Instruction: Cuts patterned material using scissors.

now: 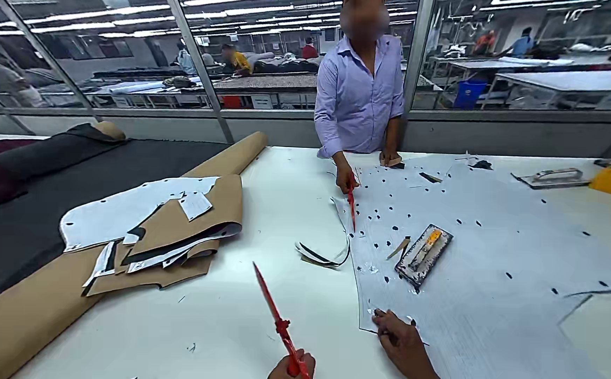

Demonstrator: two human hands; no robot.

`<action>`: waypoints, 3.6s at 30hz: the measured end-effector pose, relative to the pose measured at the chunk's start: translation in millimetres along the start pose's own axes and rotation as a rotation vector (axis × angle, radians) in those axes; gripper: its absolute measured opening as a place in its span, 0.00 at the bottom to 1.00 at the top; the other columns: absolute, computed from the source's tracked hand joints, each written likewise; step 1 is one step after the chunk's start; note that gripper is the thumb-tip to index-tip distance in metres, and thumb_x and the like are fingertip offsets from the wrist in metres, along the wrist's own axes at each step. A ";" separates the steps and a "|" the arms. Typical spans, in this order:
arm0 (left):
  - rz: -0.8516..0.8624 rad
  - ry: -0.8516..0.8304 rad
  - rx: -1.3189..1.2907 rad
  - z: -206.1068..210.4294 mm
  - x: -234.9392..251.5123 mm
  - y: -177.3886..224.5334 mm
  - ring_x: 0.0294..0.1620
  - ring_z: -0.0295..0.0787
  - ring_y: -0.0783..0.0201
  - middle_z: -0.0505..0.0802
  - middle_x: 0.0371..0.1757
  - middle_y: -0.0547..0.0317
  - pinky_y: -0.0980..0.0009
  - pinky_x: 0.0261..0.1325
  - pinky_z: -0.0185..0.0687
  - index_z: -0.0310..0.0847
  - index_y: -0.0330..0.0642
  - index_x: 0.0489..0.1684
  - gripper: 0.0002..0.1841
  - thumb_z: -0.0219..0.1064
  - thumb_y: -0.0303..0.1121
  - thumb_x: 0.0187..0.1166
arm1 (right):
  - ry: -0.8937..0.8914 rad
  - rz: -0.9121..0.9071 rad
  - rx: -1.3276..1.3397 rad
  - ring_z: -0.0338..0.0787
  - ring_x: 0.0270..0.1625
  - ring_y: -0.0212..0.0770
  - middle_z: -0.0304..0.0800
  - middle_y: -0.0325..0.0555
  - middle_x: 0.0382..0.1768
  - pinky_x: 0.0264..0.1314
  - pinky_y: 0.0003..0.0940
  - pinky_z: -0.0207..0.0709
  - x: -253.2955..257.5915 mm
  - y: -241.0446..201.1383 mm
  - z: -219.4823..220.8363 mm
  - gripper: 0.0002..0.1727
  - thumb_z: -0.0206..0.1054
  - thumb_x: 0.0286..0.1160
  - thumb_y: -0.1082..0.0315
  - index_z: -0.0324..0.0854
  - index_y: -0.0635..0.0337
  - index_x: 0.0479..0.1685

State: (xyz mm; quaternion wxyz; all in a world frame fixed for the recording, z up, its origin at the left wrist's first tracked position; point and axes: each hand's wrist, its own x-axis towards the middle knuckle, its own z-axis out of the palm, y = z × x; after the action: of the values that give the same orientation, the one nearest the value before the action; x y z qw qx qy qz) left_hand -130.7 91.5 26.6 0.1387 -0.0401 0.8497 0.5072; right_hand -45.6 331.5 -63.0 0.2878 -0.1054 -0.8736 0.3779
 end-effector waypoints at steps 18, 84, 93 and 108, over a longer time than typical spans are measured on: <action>0.510 0.211 -0.414 105.3 69.6 17.1 0.33 0.95 0.75 0.99 0.39 0.50 0.79 0.37 0.89 0.89 0.24 0.41 0.12 0.69 0.21 0.62 | -0.013 0.004 0.008 0.91 0.69 0.51 0.98 0.53 0.52 0.84 0.51 0.72 -4.5 -3.7 -0.3 0.09 0.64 0.61 0.79 0.91 0.67 0.33; 0.398 0.118 -0.502 83.8 67.7 24.0 0.29 0.96 0.71 0.98 0.34 0.55 0.77 0.32 0.92 0.84 0.23 0.41 0.09 0.64 0.17 0.66 | -0.168 0.045 -0.565 0.60 0.93 0.49 0.66 0.38 0.90 0.90 0.63 0.53 55.9 38.0 -0.9 0.31 0.39 0.91 0.47 0.73 0.40 0.86; 0.381 0.123 -0.486 81.3 64.9 23.8 0.28 0.96 0.70 0.98 0.34 0.54 0.76 0.32 0.92 0.84 0.23 0.42 0.10 0.62 0.16 0.67 | -0.158 0.044 -0.593 0.58 0.94 0.48 0.64 0.36 0.91 0.91 0.61 0.53 55.0 37.3 1.0 0.31 0.39 0.90 0.47 0.71 0.39 0.87; 0.337 0.112 -0.496 80.6 62.7 24.1 0.27 0.96 0.69 0.98 0.32 0.55 0.75 0.31 0.92 0.84 0.24 0.41 0.09 0.60 0.15 0.69 | -0.176 0.073 -0.577 0.56 0.94 0.47 0.62 0.36 0.91 0.92 0.60 0.51 55.7 35.7 -0.1 0.31 0.40 0.91 0.47 0.71 0.39 0.87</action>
State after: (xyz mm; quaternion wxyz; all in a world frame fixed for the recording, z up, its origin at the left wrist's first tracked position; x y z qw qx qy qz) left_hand -180.1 178.0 -6.3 -0.0084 0.0408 0.7011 0.7119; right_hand -92.0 378.6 -65.2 0.1552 -0.1810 -0.9622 0.1317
